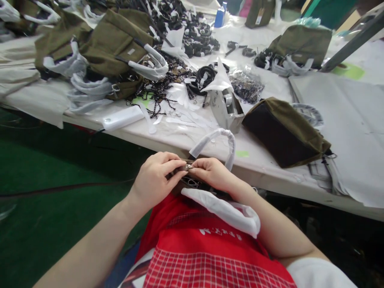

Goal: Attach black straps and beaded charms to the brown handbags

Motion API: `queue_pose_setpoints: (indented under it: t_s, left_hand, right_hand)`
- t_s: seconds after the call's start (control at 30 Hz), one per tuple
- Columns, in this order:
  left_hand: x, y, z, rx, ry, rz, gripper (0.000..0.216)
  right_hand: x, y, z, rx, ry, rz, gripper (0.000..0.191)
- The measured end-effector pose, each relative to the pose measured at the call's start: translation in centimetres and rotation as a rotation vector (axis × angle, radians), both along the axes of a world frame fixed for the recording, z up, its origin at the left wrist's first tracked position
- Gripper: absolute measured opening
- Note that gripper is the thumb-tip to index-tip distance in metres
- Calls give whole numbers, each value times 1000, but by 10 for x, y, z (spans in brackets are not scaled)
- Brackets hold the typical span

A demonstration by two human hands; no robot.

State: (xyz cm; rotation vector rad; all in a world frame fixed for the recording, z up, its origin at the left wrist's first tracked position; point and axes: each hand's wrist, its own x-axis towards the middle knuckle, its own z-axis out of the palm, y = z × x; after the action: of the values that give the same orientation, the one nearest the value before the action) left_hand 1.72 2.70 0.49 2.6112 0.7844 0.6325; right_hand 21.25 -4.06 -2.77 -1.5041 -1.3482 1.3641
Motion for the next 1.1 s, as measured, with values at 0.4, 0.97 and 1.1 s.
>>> queue_pose_setpoints:
  t_s: [0.4,0.97,1.1]
  left_hand:
    - [9,-11,17,-65,-182,51,14]
    - [18,-20,20,-1089,-471,216,23]
    - [17,-20,17,-1193,-559,328,25]
  right_hand:
    - [8,-30,27,63,73,-62,27]
    - [-13,-35,20,123,327,-380,15]
    - [-14,-35,19,160,123,-389,14]
